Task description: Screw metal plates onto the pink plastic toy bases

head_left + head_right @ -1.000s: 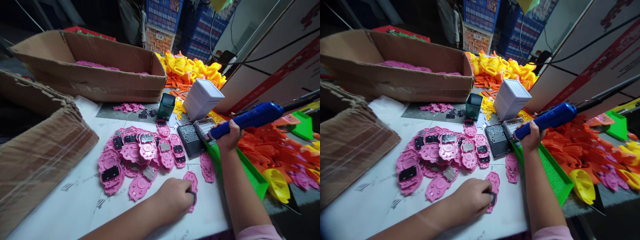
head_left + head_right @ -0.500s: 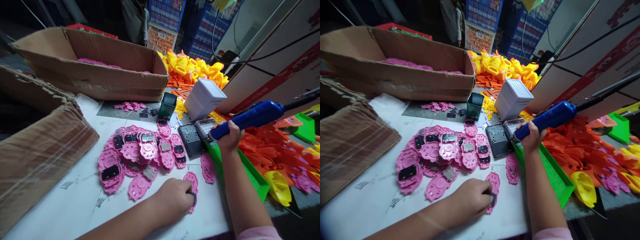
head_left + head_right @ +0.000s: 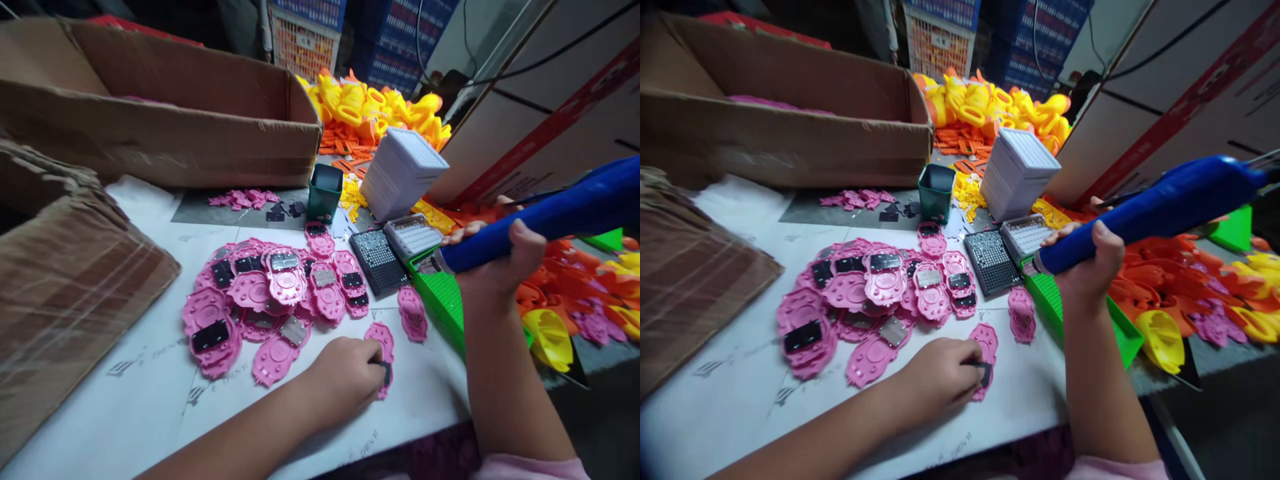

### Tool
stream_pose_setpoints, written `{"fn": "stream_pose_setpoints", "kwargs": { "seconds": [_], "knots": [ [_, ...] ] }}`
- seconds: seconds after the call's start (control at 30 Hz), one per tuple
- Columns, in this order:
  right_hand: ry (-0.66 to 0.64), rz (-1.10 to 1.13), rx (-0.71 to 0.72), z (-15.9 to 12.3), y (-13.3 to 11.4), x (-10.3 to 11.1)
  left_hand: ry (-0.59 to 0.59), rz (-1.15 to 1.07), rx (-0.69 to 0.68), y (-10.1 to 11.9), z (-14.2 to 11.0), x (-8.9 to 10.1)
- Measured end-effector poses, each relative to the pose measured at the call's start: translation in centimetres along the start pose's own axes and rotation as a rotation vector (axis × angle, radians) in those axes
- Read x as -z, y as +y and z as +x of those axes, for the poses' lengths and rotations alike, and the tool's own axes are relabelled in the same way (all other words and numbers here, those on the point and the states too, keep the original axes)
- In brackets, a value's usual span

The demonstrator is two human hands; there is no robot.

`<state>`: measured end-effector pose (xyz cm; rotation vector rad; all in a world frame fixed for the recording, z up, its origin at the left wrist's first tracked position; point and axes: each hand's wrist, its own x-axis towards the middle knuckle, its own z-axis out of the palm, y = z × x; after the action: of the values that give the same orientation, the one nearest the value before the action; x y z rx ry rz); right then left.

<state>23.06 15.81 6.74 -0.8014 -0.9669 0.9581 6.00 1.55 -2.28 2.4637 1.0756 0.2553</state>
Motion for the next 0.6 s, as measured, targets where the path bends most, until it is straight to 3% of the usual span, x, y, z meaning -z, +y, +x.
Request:
{"fn": "stream_pose_setpoints", "kwargs": {
  "seconds": [0.13, 0.23, 0.37, 0.6],
  "knots": [
    [-0.23, 0.03, -0.15, -5.7, -3.2, 1.7, -0.004, -0.076, -0.003, 0.0, 0.0, 0.3],
    [-0.349, 0.099, -0.246, -9.5, -4.2, 3.2, -0.032, -0.088, -0.002, 0.0, 0.0, 0.5],
    [-0.333, 0.113, -0.264, -12.2, -4.0, 3.8, 0.007, -0.042, -0.005, 0.0, 0.0, 0.1],
    [-0.257, 0.102, -0.202, -12.2, -3.2, 2.9, 0.01, -0.037, -0.012, 0.0, 0.0, 0.2]
  ]
}}
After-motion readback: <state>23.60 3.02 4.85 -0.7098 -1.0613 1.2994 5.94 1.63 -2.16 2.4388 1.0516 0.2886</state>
